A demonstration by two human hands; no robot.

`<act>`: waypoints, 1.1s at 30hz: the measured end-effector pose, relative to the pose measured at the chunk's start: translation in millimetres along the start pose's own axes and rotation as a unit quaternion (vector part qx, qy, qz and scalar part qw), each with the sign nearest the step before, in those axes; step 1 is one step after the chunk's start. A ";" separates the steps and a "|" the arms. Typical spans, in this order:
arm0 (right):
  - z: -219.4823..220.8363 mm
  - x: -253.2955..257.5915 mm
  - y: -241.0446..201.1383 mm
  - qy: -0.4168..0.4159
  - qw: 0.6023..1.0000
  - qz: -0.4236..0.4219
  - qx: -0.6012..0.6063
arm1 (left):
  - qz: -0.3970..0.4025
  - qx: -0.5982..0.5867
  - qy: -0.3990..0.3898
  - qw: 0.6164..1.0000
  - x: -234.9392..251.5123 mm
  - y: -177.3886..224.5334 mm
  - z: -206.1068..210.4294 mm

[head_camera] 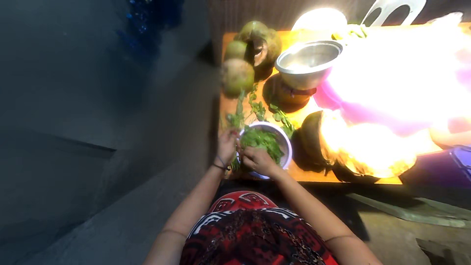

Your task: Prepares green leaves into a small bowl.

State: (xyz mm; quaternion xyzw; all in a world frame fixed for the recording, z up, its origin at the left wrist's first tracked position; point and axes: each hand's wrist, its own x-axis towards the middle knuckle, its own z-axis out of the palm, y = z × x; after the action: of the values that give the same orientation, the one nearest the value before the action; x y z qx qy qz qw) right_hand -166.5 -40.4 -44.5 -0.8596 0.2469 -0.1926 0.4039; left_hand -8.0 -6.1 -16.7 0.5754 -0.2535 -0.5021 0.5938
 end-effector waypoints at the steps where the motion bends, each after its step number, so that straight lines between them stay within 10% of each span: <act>1: 1.1 0.3 1.1 0.007 1.000 0.009 0.020 | -0.009 0.001 -0.004 1.000 -1.0 -0.7 0.6; 10: 19.8 6.1 -18.8 0.122 0.880 0.299 0.349 | -0.014 -0.004 -0.030 0.999 2.1 5.2 7.6; 20: -7.0 5.7 -3.8 -0.006 0.980 0.108 0.170 | -0.023 -0.006 -0.023 0.999 12.2 6.1 4.6; 28: -4.7 17.2 3.0 0.196 0.887 0.310 0.280 | -0.031 -0.007 -0.044 0.999 11.5 -10.6 14.1; 33: -27.0 5.8 23.3 0.090 0.966 0.242 0.030 | -0.015 0.005 -0.057 0.998 12.0 -1.8 6.3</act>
State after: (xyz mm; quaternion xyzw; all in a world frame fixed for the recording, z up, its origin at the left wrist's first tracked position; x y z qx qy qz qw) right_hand -182.4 -72.7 -46.0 -0.7408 0.4771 -0.1728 0.4402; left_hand -9.6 -19.1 -20.5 0.5527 -0.2805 -0.5414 0.5681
